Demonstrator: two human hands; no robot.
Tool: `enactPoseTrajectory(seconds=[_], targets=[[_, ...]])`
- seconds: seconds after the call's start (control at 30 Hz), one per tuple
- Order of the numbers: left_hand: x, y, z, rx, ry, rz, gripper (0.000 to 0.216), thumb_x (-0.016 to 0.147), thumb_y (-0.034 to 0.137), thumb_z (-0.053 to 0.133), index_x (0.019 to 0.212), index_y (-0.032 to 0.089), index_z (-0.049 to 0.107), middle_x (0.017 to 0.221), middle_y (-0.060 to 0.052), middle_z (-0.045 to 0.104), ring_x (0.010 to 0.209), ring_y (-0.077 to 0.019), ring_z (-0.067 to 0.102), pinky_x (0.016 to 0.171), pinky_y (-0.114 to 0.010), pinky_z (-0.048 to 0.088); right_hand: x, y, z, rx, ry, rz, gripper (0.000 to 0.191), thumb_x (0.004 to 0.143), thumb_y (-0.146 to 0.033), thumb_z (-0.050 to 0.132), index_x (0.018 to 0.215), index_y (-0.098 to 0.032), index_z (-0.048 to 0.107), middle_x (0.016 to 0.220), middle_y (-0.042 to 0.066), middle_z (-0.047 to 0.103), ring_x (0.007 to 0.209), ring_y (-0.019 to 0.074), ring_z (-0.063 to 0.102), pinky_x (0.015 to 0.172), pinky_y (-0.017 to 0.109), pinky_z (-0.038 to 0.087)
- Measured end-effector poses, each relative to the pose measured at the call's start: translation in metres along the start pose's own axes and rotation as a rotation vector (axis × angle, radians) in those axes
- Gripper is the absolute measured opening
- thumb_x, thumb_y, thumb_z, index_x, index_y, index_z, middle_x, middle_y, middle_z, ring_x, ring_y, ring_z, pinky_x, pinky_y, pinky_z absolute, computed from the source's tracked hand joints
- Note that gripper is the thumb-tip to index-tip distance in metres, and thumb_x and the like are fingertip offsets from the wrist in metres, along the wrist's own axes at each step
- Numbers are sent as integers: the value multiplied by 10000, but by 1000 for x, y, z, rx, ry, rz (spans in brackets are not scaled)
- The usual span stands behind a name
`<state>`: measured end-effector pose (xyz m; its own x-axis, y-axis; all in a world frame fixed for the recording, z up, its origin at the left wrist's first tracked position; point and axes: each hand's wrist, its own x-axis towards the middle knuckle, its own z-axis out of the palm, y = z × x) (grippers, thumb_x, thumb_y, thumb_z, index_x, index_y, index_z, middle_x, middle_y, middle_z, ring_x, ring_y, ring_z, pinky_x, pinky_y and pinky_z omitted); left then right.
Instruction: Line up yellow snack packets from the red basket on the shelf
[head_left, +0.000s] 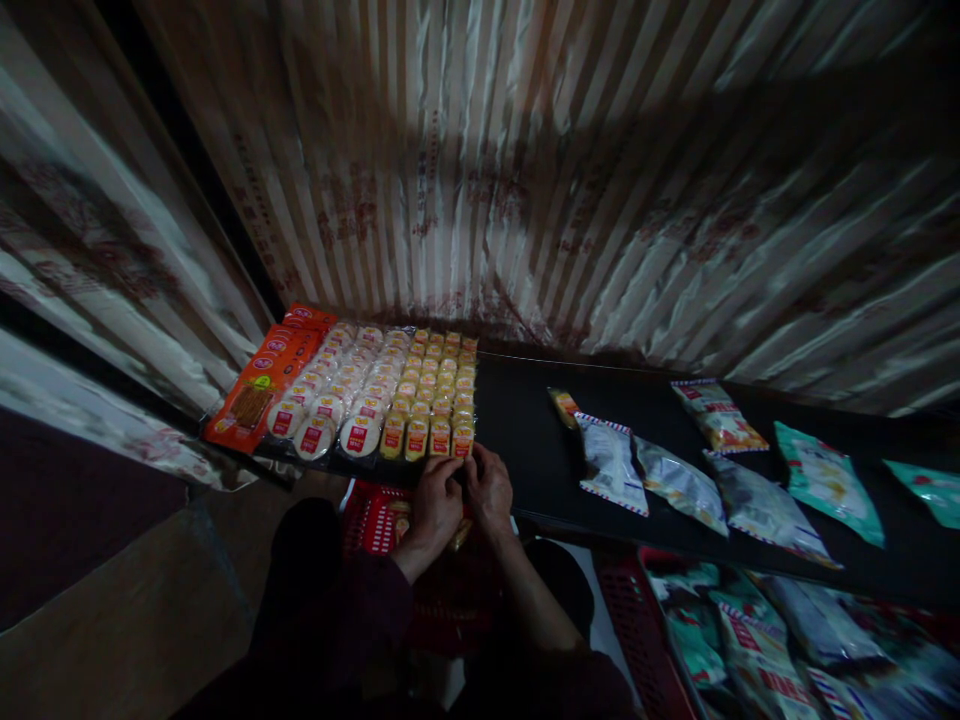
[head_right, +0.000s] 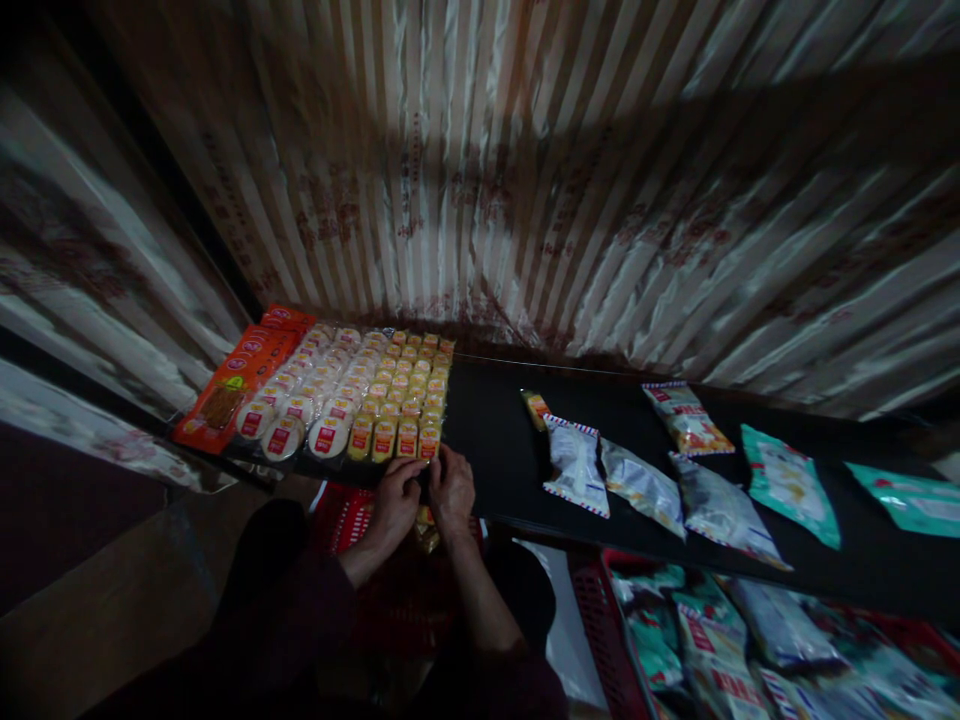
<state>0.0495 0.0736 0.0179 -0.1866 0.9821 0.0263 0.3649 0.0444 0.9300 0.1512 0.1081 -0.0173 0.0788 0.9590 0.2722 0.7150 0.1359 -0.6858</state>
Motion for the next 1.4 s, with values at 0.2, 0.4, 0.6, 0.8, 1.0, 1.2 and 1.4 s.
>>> enactPoseTrajectory(seconds=[0.2, 0.4, 0.6, 0.8, 1.0, 1.2, 1.4], targets=[[-1, -1, 1, 69, -42, 76, 510, 715, -12, 412, 1108, 200, 658, 1168, -74, 596, 1117, -175, 558, 1039, -312, 422, -1, 1, 3, -12, 21, -6, 403, 892, -355, 335, 1099, -161, 621, 980, 121, 659, 905, 229, 568, 832, 376, 454], [-3, -7, 2, 222, -93, 202, 573, 718, -16, 391, 1214, 192, 590, 1176, -98, 567, 1111, -188, 544, 1020, -342, 442, -2, 1, -4, 109, 7, 24, 438, 884, -412, 364, 1138, -136, 591, 1023, 141, 631, 917, 234, 577, 834, 392, 478], [-5, -7, -4, 414, -124, 300, 534, 760, 13, 381, 1241, 157, 562, 1180, -119, 576, 1110, -205, 540, 1000, -362, 456, 0, -2, -8, 233, 66, 100, 510, 873, -518, 379, 1108, -127, 607, 1079, 158, 619, 1033, 249, 563, 940, 419, 444], [-2, -16, -13, 624, -96, 573, 523, 816, 73, 432, 1321, 196, 485, 1439, -90, 435, 1392, -253, 272, 1123, -484, 286, 8, -4, 0, 428, 88, 236, 620, 913, -551, 237, 1299, -144, 501, 1366, 145, 505, 1282, 212, 442, 1089, 404, 326], [11, -23, -8, 749, 4, 646, 563, 857, 129, 438, 1409, 211, 363, 1505, -75, 335, 1440, -254, 134, 1162, -501, 173, 26, -6, 10, 558, 48, 296, 752, 892, -623, 180, 1400, -107, 382, 1484, 135, 364, 1395, 214, 294, 1155, 419, 219], [26, -30, -4, 823, 50, 622, 529, 875, 174, 460, 1398, 210, 386, 1506, -98, 326, 1433, -261, 167, 1146, -476, 214, 29, -17, 22, 540, -50, 302, 795, 877, -655, 134, 1438, -125, 320, 1541, 103, 245, 1439, 191, 160, 1179, 401, 156], [30, -39, -2, 876, 85, 684, 525, 878, 173, 477, 1394, 219, 394, 1502, -81, 337, 1433, -253, 167, 1130, -454, 248, 25, -20, 24, 555, -9, 299, 758, 890, -635, 167, 1443, -136, 306, 1542, 100, 244, 1438, 185, 165, 1181, 405, 145]])
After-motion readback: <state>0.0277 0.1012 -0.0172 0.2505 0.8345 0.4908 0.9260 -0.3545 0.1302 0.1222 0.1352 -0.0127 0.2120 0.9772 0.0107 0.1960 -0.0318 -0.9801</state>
